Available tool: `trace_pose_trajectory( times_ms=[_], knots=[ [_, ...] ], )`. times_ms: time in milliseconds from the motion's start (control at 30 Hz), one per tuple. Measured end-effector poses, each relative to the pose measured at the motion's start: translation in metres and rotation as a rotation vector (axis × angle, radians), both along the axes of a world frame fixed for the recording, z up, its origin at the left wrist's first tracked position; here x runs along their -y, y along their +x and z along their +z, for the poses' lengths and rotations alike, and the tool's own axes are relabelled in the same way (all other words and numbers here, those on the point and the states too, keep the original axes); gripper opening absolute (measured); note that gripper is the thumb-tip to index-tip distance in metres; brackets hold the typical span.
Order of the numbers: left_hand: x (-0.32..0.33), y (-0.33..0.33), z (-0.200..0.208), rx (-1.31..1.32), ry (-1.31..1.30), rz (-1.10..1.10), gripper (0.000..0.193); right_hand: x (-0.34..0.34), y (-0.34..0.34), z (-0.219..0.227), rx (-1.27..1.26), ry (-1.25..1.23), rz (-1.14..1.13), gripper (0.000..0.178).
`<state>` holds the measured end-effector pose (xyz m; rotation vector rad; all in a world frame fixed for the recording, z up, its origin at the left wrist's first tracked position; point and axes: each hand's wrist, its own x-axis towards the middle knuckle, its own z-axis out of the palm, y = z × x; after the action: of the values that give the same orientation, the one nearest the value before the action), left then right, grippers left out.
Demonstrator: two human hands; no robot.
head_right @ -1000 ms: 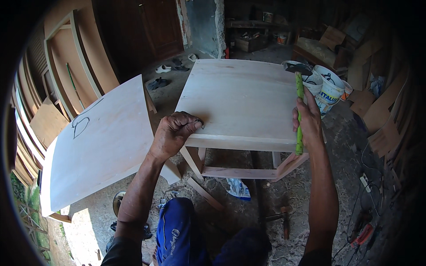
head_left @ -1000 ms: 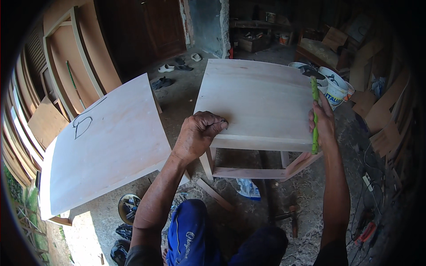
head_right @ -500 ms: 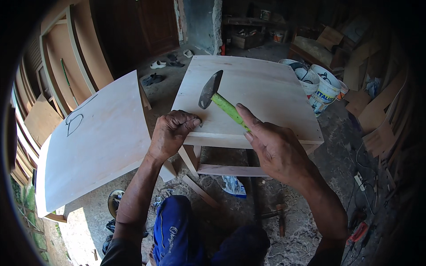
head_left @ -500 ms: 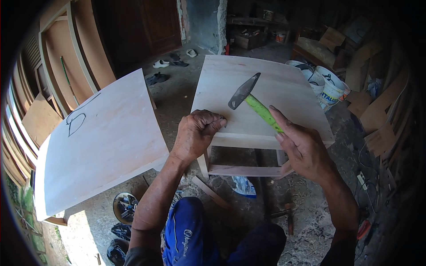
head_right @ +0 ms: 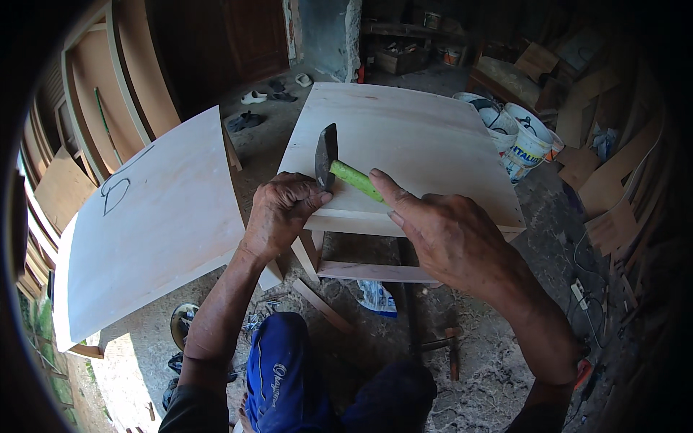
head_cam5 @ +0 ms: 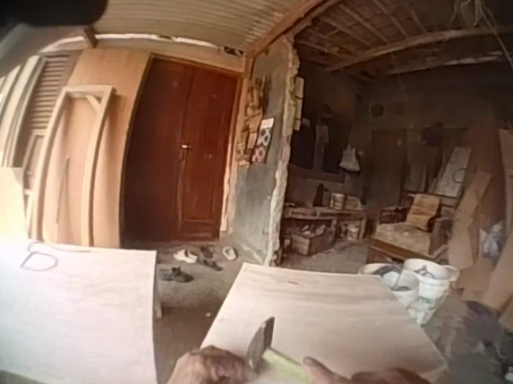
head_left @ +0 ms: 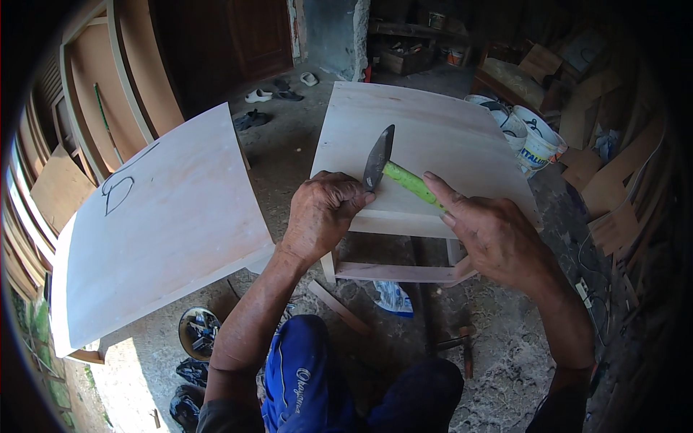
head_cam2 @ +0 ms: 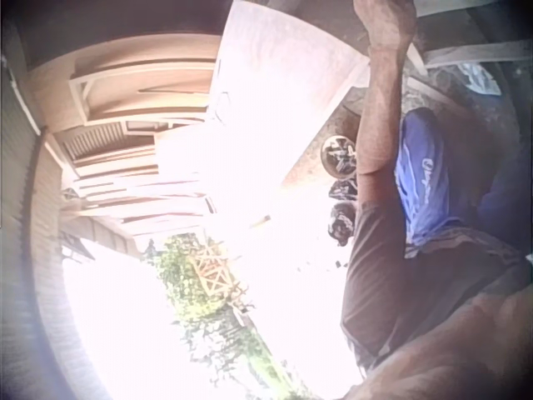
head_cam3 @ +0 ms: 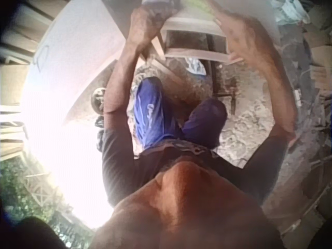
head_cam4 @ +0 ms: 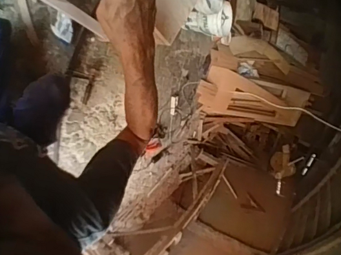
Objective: The person assembles a small wooden cabinet or stool by fitting wooden pieces together and hammering nails to secure the joints. They work on the floor, repositioning the frame and attaching a top panel.
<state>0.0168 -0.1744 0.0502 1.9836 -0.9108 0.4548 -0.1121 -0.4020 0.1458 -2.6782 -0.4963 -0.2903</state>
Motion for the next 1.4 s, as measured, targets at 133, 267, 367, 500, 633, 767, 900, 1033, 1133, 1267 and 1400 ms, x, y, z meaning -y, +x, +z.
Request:
trace_pose_trajectory(
  times_ms=[133, 267, 367, 500, 633, 767, 900, 1033, 1133, 1267, 1400],
  knots=[
    [0.003, -0.001, 0.003, -0.045, 0.008, 0.004, 0.011, -0.001, -0.002, -0.002, 0.198, 0.081, 0.012, 0.053],
    [0.001, -0.001, 0.003, -0.032, 0.032, 0.015, 0.01, 0.001, -0.002, -0.001, 0.0, -0.053, -0.003, 0.053],
    [0.002, -0.002, 0.002, -0.026, 0.027, 0.015, 0.009, 0.0, -0.007, 0.005, 0.037, 0.055, -0.021, 0.054],
    [0.001, -0.003, 0.001, -0.037, 0.016, 0.007, 0.009, 0.003, -0.003, -0.009, 0.087, -0.04, 0.008, 0.052],
    [0.002, -0.004, 0.002, -0.042, 0.043, 0.017, 0.008, 0.002, -0.006, -0.002, 0.025, 0.085, -0.003, 0.054],
    [0.003, -0.004, 0.004, -0.044, 0.031, 0.003, 0.008, -0.003, -0.008, -0.006, 0.054, 0.196, -0.057, 0.054],
    [-0.013, 0.006, 0.003, -0.074, 0.067, -0.049, 0.018, 0.002, -0.007, -0.007, -0.047, 0.069, -0.019, 0.056],
    [-0.014, 0.006, -0.011, 0.236, 0.069, 0.219, 0.044, -0.001, -0.014, -0.015, 0.07, 0.111, -0.021, 0.057],
    [-0.013, 0.005, -0.022, -0.295, -0.217, 0.139, 0.061, 0.003, -0.012, -0.021, 0.117, 0.117, -0.011, 0.057],
    [-0.012, 0.005, -0.036, -0.467, -0.434, 0.052, 0.06, -0.002, -0.009, -0.02, 0.146, 0.155, 0.002, 0.057],
    [-0.005, -0.007, -0.046, -0.38, -0.486, 0.116, 0.054, -0.004, -0.008, -0.022, 0.11, 0.124, -0.001, 0.057]
  ],
)
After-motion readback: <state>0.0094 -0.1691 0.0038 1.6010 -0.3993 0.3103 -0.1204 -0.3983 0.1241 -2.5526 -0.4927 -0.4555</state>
